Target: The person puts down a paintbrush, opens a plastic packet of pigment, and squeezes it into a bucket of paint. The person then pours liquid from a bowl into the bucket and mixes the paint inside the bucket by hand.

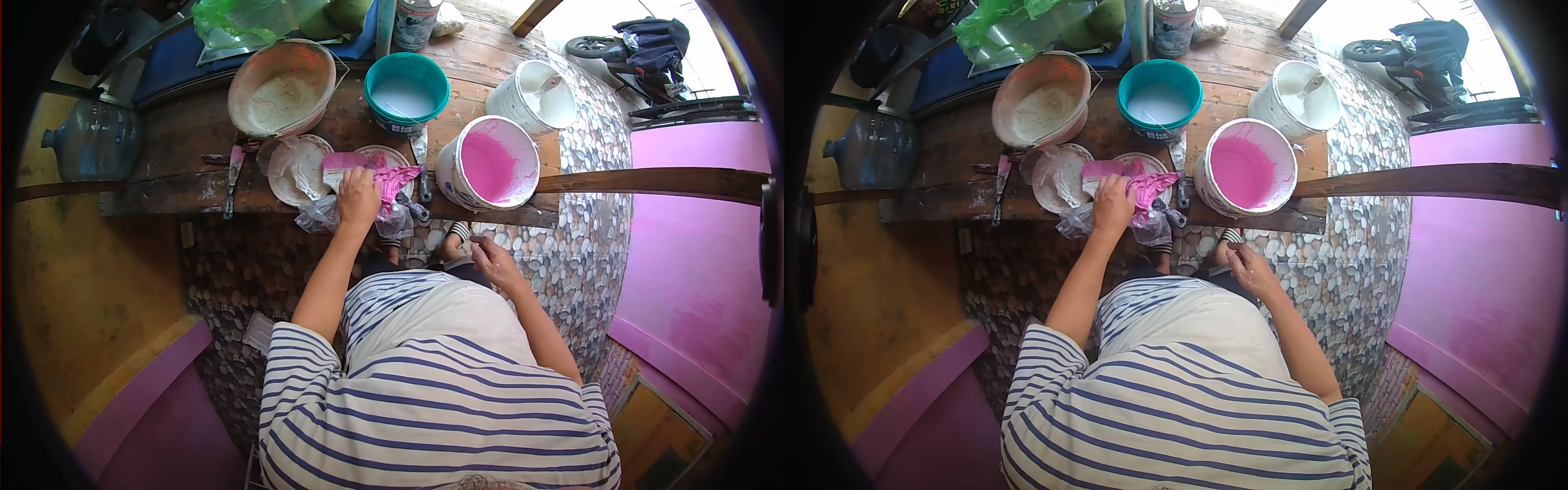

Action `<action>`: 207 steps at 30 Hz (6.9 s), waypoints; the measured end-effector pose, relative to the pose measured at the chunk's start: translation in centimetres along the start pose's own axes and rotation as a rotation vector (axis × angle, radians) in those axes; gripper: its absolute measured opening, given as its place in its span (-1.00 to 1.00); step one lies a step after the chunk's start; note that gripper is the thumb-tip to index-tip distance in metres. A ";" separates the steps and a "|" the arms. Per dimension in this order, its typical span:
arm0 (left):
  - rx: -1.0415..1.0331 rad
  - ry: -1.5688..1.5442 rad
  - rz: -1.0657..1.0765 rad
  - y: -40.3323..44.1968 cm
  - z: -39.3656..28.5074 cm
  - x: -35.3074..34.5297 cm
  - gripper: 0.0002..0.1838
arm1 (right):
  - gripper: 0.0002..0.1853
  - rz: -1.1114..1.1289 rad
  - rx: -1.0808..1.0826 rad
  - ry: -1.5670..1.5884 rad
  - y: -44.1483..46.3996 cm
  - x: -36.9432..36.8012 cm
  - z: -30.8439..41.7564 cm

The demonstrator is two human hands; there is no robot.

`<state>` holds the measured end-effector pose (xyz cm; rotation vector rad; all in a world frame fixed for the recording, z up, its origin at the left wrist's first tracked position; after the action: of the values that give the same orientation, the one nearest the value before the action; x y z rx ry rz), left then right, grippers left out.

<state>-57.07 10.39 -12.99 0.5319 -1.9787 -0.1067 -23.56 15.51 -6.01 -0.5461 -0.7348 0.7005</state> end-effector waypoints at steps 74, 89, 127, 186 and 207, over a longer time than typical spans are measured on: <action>0.657 -1.804 0.141 10.8 -18.2 7.0 -0.87 | -0.82 -0.727 0.602 -0.004 -7.4 9.0 15.4; 0.657 -1.633 0.445 7.5 -19.1 0.6 -0.74 | -0.70 -0.851 0.543 0.041 -3.8 10.5 12.1; 0.981 -1.876 0.371 2.7 -20.9 1.6 -0.86 | -0.79 -0.655 0.344 0.056 -2.5 14.1 12.2; 0.980 -2.003 0.314 5.1 -21.6 1.8 -0.76 | -0.76 -0.531 0.398 -0.286 0.0 15.9 12.3; 0.609 -1.593 0.433 14.0 -15.3 4.7 -0.74 | -0.83 -0.504 0.539 -0.230 1.4 15.6 13.3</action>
<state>-49.83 23.39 2.20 0.3611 -3.6867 0.5294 -25.67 30.60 7.80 0.2153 -0.8151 0.4592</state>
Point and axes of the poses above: each hand's wrist, its own y-axis towards the middle knuckle, its own x-axis out of the back of the hand, z = x × y, the point moved 1 cm from there along y, towards the middle knuckle, and after that the axes turned 9 degrees about -x, right-handed, at the moved point
